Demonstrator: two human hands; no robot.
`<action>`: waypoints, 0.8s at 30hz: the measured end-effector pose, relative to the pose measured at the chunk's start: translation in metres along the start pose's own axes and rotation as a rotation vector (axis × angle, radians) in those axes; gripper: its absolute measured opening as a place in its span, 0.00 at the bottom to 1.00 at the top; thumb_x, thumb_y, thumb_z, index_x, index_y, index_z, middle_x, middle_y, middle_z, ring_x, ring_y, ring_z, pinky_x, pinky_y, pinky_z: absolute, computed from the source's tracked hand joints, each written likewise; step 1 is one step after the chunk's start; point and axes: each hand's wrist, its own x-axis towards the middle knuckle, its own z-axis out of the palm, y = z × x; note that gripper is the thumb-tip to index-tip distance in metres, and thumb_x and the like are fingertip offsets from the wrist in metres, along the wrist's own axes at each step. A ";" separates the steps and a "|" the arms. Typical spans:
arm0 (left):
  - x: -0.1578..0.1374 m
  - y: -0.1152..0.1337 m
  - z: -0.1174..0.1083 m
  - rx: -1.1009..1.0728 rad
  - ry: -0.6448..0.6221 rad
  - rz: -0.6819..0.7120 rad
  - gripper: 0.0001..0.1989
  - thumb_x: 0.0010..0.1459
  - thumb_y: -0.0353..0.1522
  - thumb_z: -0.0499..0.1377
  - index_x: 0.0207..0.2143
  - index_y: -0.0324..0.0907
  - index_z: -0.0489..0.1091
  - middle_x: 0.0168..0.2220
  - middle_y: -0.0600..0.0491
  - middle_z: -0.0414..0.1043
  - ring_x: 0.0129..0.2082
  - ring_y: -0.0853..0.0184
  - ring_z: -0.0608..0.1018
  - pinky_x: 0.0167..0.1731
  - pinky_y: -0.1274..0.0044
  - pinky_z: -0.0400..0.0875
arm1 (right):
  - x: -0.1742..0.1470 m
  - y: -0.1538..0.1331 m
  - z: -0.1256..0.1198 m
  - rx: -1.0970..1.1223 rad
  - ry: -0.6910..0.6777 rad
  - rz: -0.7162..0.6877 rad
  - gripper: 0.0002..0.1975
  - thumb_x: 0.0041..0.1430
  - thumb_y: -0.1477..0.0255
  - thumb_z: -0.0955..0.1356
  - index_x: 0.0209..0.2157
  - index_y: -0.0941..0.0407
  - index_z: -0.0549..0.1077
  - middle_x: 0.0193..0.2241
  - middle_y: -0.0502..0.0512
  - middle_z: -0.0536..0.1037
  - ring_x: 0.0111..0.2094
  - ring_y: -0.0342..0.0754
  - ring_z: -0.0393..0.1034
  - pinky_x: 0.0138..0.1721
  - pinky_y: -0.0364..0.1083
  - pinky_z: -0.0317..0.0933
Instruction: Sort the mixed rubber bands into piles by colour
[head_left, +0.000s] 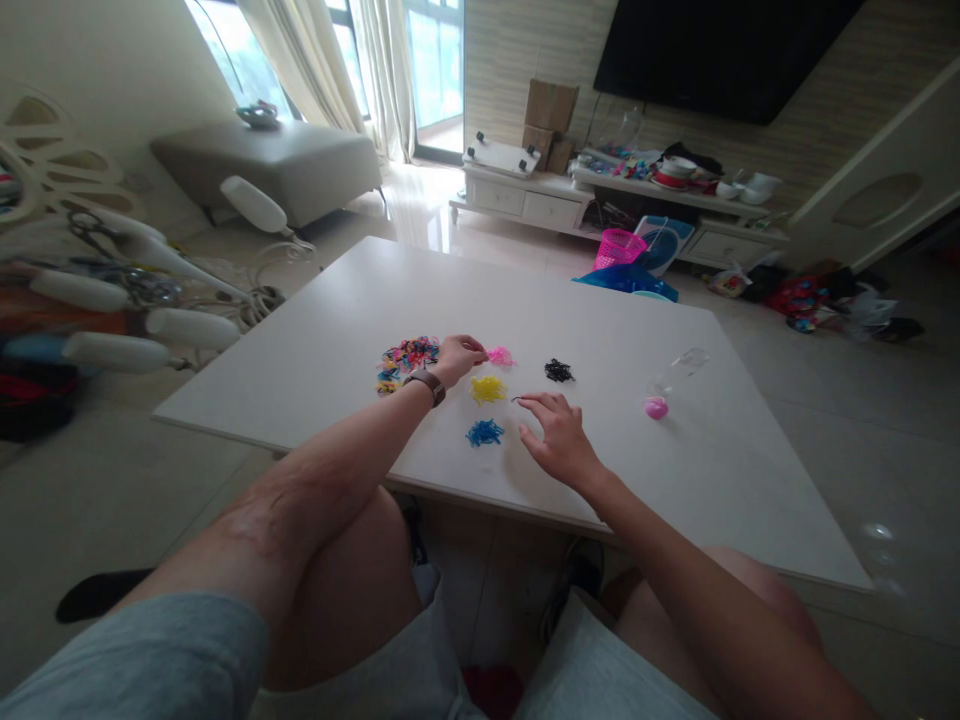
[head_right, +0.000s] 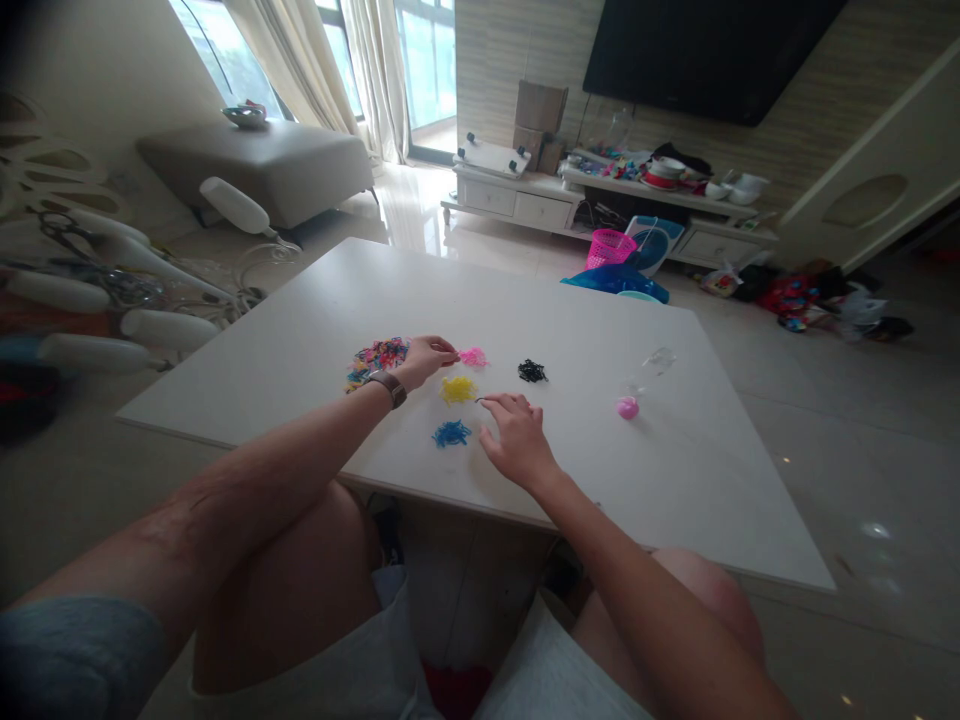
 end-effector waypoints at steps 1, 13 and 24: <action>0.000 0.000 0.001 -0.011 -0.012 0.000 0.09 0.39 0.24 0.71 0.24 0.36 0.74 0.22 0.52 0.75 0.26 0.70 0.78 0.37 0.73 0.76 | 0.000 0.000 0.000 -0.007 -0.003 0.001 0.19 0.63 0.70 0.65 0.55 0.53 0.72 0.57 0.58 0.75 0.57 0.58 0.64 0.52 0.59 0.56; 0.005 0.016 -0.006 -0.037 -0.065 0.014 0.07 0.42 0.24 0.68 0.27 0.36 0.75 0.28 0.49 0.77 0.31 0.68 0.79 0.42 0.72 0.76 | 0.009 0.035 0.004 -0.099 0.037 0.104 0.20 0.62 0.68 0.64 0.55 0.53 0.72 0.58 0.59 0.74 0.57 0.59 0.63 0.51 0.59 0.57; 0.013 0.046 -0.053 -0.046 0.131 0.071 0.04 0.44 0.23 0.64 0.26 0.36 0.73 0.29 0.48 0.77 0.32 0.66 0.81 0.39 0.73 0.76 | 0.052 0.117 0.022 -0.111 0.128 0.346 0.24 0.60 0.65 0.63 0.56 0.54 0.71 0.60 0.62 0.71 0.57 0.63 0.62 0.52 0.64 0.60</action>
